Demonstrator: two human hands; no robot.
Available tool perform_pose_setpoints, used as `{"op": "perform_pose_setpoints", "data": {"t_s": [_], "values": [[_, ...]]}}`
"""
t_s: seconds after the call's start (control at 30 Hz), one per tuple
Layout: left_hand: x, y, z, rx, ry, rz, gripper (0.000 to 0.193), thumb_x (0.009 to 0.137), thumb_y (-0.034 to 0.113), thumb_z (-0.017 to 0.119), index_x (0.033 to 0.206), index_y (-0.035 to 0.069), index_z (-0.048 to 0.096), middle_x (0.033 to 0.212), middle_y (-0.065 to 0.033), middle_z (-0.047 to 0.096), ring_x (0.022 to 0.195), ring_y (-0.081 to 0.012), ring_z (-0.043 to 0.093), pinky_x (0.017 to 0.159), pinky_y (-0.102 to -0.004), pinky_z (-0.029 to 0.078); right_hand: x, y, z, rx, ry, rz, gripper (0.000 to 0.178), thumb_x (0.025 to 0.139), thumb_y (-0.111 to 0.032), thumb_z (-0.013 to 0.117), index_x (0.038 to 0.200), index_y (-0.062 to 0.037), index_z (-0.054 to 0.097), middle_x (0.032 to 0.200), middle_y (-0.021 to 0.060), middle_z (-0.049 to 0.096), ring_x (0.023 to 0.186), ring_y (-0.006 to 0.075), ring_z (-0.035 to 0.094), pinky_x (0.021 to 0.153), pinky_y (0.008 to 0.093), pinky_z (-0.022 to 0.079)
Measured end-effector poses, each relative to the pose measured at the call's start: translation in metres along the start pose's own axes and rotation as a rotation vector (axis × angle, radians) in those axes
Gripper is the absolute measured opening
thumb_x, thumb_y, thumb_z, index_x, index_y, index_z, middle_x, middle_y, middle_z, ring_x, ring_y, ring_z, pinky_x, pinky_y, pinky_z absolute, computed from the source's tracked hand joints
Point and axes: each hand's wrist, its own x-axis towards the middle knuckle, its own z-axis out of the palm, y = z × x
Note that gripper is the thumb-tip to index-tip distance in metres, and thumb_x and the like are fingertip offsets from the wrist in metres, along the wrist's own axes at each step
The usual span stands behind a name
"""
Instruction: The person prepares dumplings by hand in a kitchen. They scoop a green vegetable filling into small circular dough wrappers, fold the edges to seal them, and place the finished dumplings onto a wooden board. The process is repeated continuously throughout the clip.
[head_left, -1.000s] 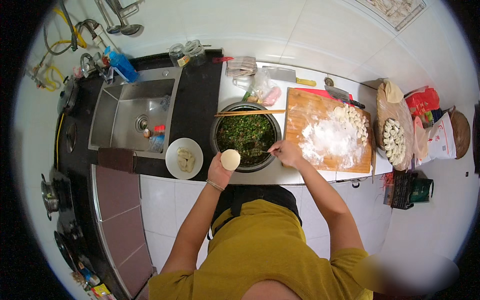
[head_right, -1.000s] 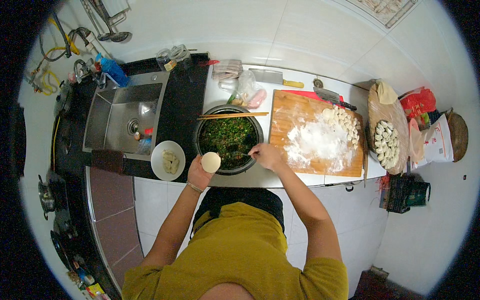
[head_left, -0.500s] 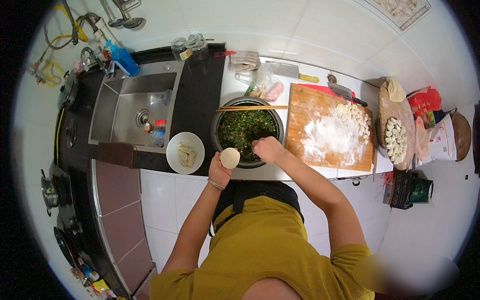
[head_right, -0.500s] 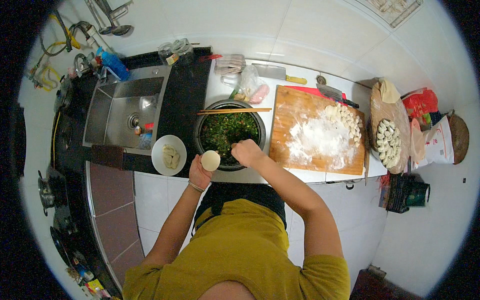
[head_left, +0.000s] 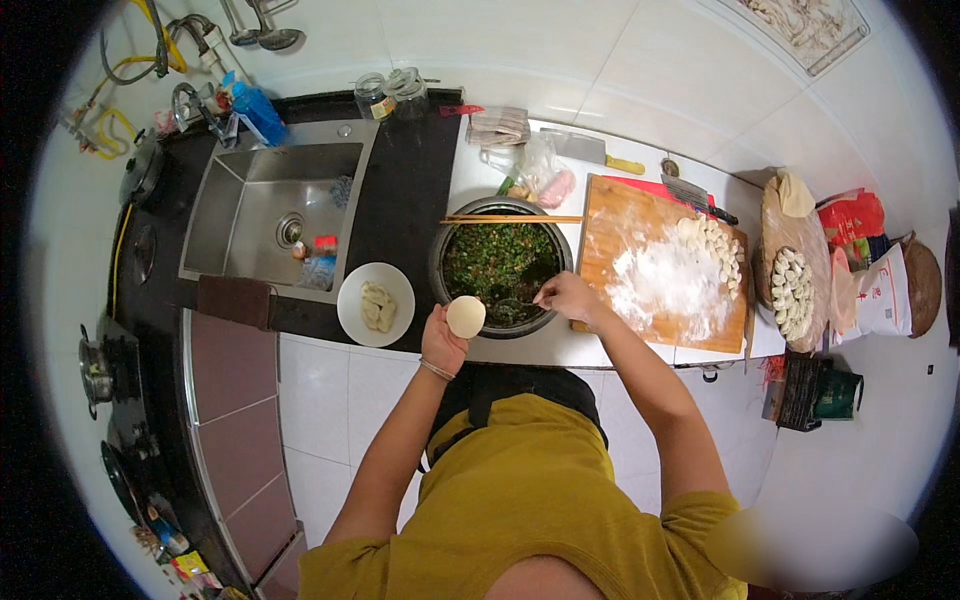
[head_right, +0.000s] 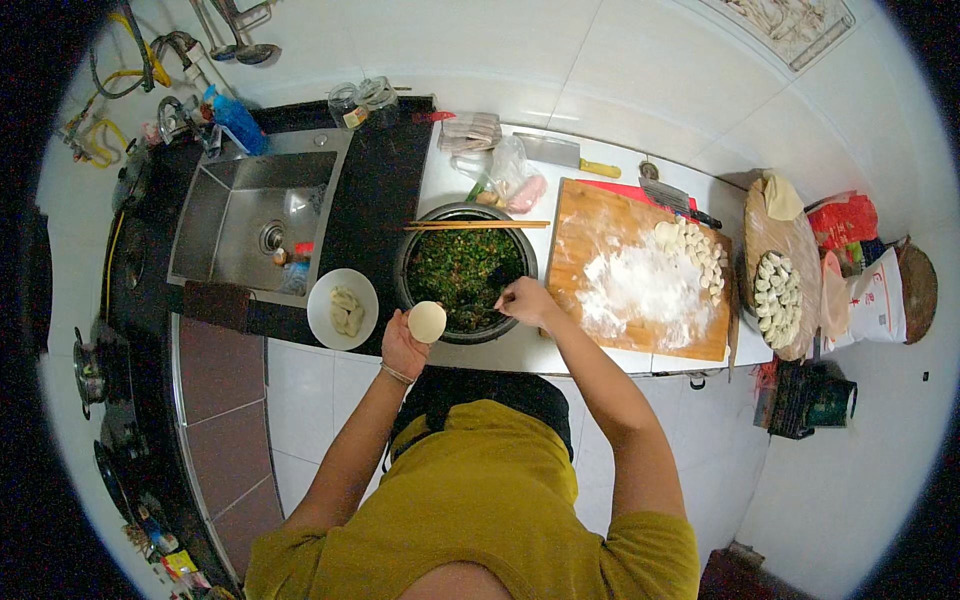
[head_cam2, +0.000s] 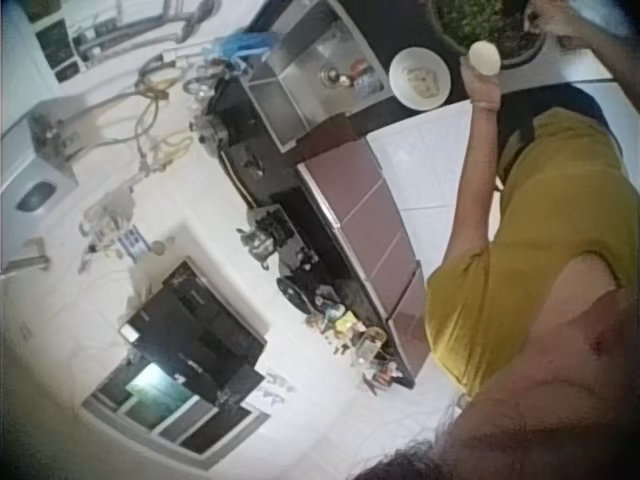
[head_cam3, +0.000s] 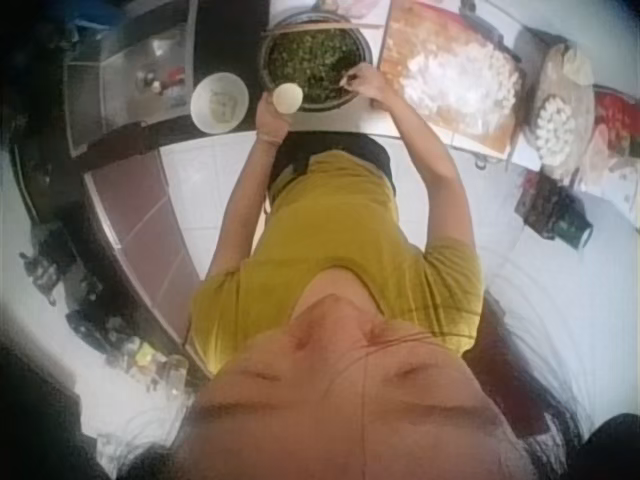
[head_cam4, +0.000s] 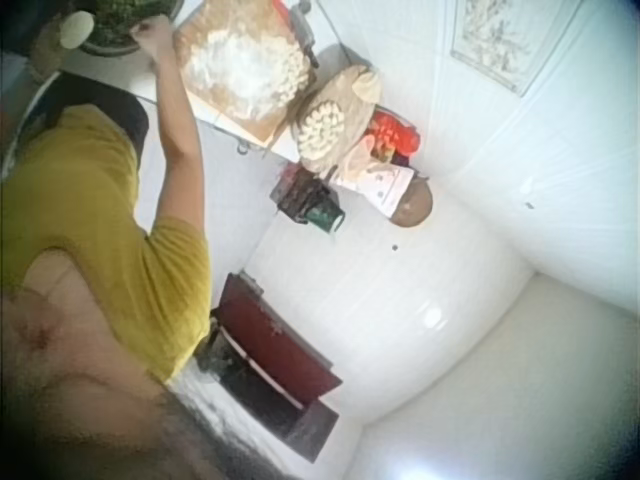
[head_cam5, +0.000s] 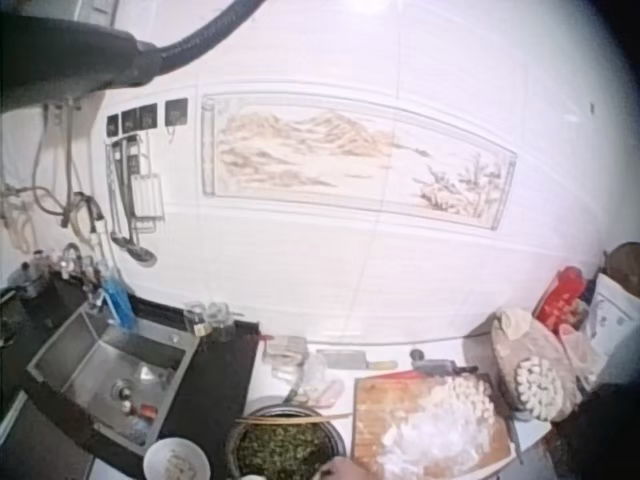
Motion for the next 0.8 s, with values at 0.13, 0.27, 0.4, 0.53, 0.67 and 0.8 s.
{"op": "perform_pose_setpoints", "data": {"t_s": [0.13,0.27,0.4,0.53,0.67,0.8], "values": [[-0.003,0.014,0.021,-0.076,-0.022,-0.051,0.047,0.098,0.038,0.027,0.121,0.001,0.044,0.125,-0.0182,0.051,0.116,-0.0288,0.049,0.100,-0.0398,0.038,-0.007,0.020,-0.010,0.455,0.004,0.240,0.013,0.071,-0.004,0.062,0.080,0.0024,0.069,0.066,0.0100,0.065,0.063,0.0156,0.060,0.059,0.0311,0.046],[0.005,0.015,0.018,-0.062,-0.003,-0.046,0.044,0.098,0.037,0.026,0.119,0.003,0.046,0.123,-0.0154,0.052,0.115,-0.0281,0.050,0.099,-0.0406,0.037,-0.008,0.019,-0.009,-0.079,0.112,0.086,0.014,0.071,-0.008,0.063,0.082,-0.0088,0.072,0.076,0.0109,0.068,0.072,0.0251,0.064,0.065,0.0357,0.050],[-0.001,0.010,0.009,0.004,0.055,-0.034,0.051,0.097,0.040,0.030,0.125,-0.001,0.041,0.127,-0.0203,0.048,0.117,-0.0301,0.048,0.100,-0.0405,0.038,-0.005,-0.011,0.003,-0.426,0.109,-0.007,0.016,0.072,-0.009,0.060,0.083,-0.0131,0.071,0.086,0.0098,0.067,0.080,0.0302,0.064,0.069,0.0396,0.052],[-0.007,0.010,0.007,0.019,0.031,-0.034,0.044,0.099,0.037,0.026,0.119,0.003,0.045,0.124,-0.0158,0.051,0.115,-0.0280,0.049,0.099,-0.0402,0.039,-0.005,-0.028,0.015,-0.596,0.046,-0.042,0.017,0.074,-0.010,0.058,0.085,-0.0131,0.070,0.091,0.0091,0.067,0.082,0.0295,0.064,0.071,0.0399,0.052],[-0.006,0.002,0.000,-0.003,0.031,-0.006,0.042,0.100,0.035,0.023,0.115,0.004,0.047,0.122,-0.0152,0.053,0.113,-0.0272,0.051,0.098,-0.0397,0.039,-0.007,-0.032,0.025,-0.662,-0.039,-0.015,0.018,0.073,-0.009,0.058,0.085,-0.0132,0.070,0.090,0.0107,0.067,0.082,0.0297,0.064,0.073,0.0396,0.052],[-0.008,0.001,-0.001,-0.027,0.000,-0.004,0.041,0.099,0.034,0.024,0.114,0.003,0.047,0.124,-0.0174,0.052,0.115,-0.0277,0.050,0.099,-0.0388,0.040,-0.010,-0.038,0.020,-0.517,-0.058,-0.033,0.019,0.071,-0.007,0.057,0.084,-0.0116,0.071,0.086,0.0123,0.067,0.079,0.0305,0.064,0.073,0.0386,0.052]]}}
